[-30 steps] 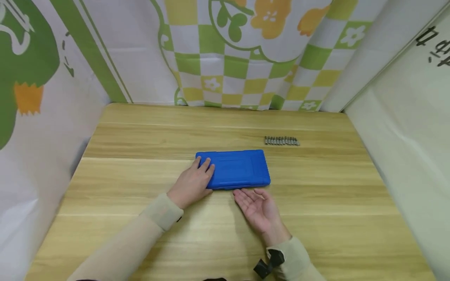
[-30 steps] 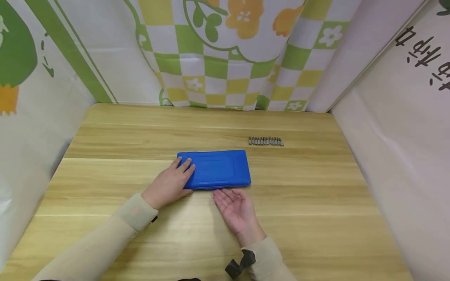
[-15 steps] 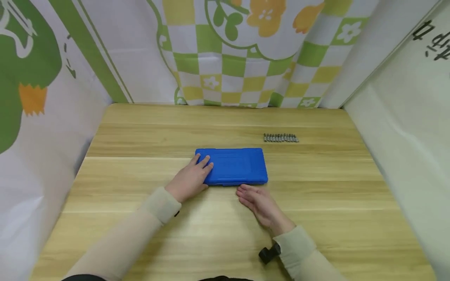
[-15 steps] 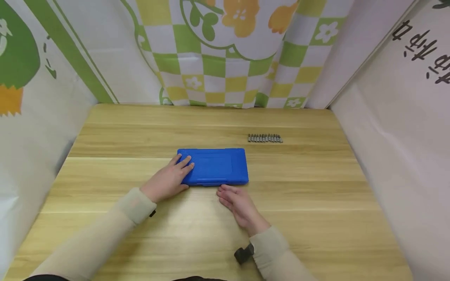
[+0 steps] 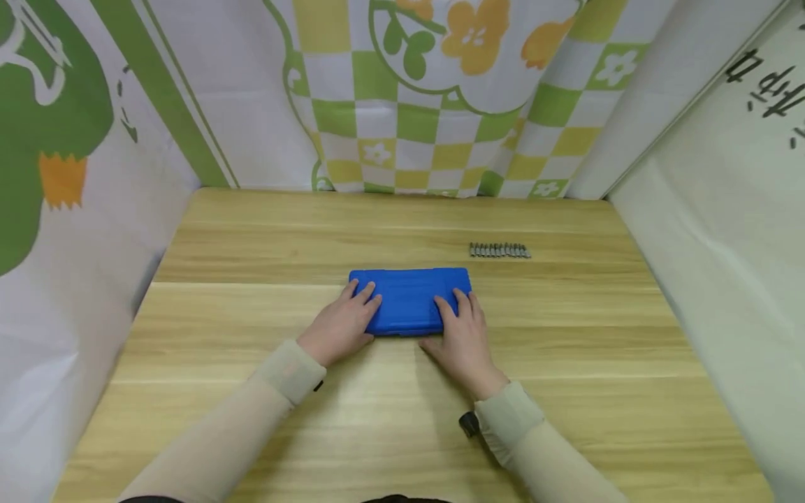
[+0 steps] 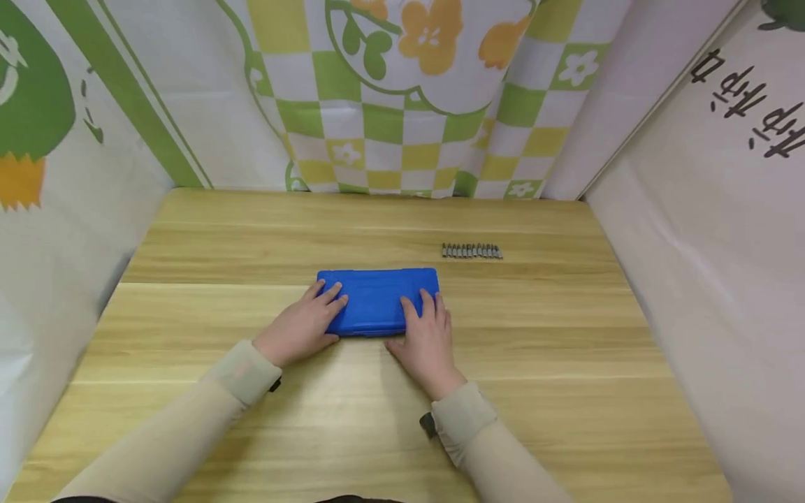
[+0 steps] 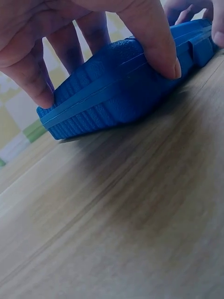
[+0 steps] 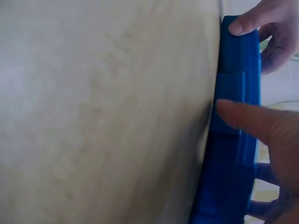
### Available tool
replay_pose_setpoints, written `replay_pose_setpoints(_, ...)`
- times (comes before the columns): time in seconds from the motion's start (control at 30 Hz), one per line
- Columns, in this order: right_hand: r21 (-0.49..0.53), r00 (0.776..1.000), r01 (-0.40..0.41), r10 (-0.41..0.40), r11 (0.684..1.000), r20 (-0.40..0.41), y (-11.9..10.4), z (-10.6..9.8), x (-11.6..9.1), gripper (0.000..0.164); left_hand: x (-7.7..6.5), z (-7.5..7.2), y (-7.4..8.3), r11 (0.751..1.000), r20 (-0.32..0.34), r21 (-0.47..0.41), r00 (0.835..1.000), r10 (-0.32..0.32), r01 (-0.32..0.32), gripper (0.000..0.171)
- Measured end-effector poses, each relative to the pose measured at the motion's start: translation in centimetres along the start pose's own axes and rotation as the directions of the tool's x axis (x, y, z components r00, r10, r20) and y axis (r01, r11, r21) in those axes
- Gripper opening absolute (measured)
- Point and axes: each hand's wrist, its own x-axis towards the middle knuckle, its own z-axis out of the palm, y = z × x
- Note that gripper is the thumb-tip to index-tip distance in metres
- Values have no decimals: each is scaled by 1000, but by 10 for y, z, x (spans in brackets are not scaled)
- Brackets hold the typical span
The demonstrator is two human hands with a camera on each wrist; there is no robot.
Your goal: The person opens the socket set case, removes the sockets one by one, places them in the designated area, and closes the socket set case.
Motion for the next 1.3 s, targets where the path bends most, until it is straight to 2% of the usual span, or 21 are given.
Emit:
replay_pose_setpoints(0.17, -46, 998, 33, -36, 998, -60, 0, 0, 5, 75, -1, -2, 2, 1000, -11, 13, 1000, -11, 12, 69)
replay_pose_setpoints(0.33, -110, 997, 51, -56, 993, -48, -5, -5, 5, 71, -5, -5, 4, 1000, -37, 22, 999, -15, 16, 68)
replay_pose_setpoints(0.53, -179, 992, 97, -109, 979, -58, -8, -11, 8, 68, -8, -13, 6, 997, -74, 72, 997, -14, 19, 68)
replay_pose_setpoints(0.8, -232, 990, 110, -127, 966, -61, -10, -8, 7, 68, -11, -18, 3, 998, -36, 65, 999, 0, 3, 65)
replay_pose_setpoints(0.97, -237, 995, 93, -101, 967, -22, -7, 0, 2, 68, -6, -6, 7, 999, -12, 32, 999, -33, 34, 79)
replay_pose_setpoints(1.03, -231, 996, 78, -83, 970, -12, -5, 2, 1, 68, -2, 4, 13, 998, -35, 21, 998, -54, 55, 87)
replay_pose_setpoints(1.1, -229, 997, 69, -75, 971, -16, -3, 2, 2, 69, 3, 12, 19, 996, -96, 46, 993, -76, 80, 89)
replay_pose_setpoints(1.23, -244, 997, 71, -78, 967, -17, -2, 0, 3, 70, 12, 20, 32, 974, -210, 182, 973, -92, 132, 82)
replay_pose_setpoints(1.3, -259, 997, 76, -79, 963, -2, -2, -2, 3, 70, 13, 22, 36, 958, -240, 246, 967, -86, 146, 79)
